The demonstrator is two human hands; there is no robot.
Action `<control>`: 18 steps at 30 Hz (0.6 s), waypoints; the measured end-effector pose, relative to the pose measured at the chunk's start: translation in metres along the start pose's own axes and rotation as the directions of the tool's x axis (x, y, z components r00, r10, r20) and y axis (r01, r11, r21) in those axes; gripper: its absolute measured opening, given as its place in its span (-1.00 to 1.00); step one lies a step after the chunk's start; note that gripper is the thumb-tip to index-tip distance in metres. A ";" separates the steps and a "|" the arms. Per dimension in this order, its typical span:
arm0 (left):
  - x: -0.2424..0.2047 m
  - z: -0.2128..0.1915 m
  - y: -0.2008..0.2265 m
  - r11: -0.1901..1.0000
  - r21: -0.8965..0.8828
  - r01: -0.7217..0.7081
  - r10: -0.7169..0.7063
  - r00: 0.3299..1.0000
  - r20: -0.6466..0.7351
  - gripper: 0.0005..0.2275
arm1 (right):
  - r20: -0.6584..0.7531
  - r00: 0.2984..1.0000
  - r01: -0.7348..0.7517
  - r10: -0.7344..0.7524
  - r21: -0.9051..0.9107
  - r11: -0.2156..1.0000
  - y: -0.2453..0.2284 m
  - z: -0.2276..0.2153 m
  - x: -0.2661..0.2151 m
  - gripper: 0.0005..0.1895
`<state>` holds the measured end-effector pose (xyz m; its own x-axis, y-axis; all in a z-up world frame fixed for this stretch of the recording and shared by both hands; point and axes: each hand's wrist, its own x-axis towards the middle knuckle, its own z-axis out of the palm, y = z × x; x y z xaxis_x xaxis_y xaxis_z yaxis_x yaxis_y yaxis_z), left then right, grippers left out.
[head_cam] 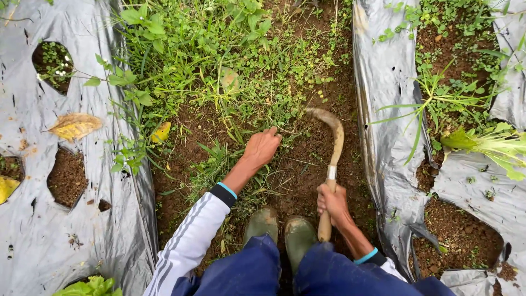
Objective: Weeding a garden bed using a sickle and hands to remove unwanted growth from between crops.
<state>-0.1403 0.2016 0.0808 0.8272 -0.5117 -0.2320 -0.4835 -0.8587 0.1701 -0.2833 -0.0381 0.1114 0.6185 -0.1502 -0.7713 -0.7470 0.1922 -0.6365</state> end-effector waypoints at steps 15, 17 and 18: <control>0.036 -0.048 0.043 0.943 0.159 -0.292 0.269 0.951 0.151 -0.47 | 0.216 0.973 -0.080 0.087 -0.038 0.996 0.007 0.008 -0.022 -0.78; 0.034 -0.022 0.036 0.942 0.174 -0.287 0.274 0.957 0.096 -0.51 | 0.172 0.984 -0.037 0.048 -0.065 0.997 -0.005 -0.004 -0.033 -0.72; 0.032 -0.008 0.032 0.942 0.185 -0.280 0.278 0.960 0.040 -0.54 | 0.128 0.992 0.001 0.011 -0.098 0.995 -0.009 -0.009 -0.038 -0.66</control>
<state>-0.1264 0.1581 0.0866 0.6483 -0.7307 -0.2141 -0.7402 -0.6707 0.0478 -0.3021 -0.0434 0.1461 0.6362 -0.0230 -0.7712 -0.7665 0.0957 -0.6351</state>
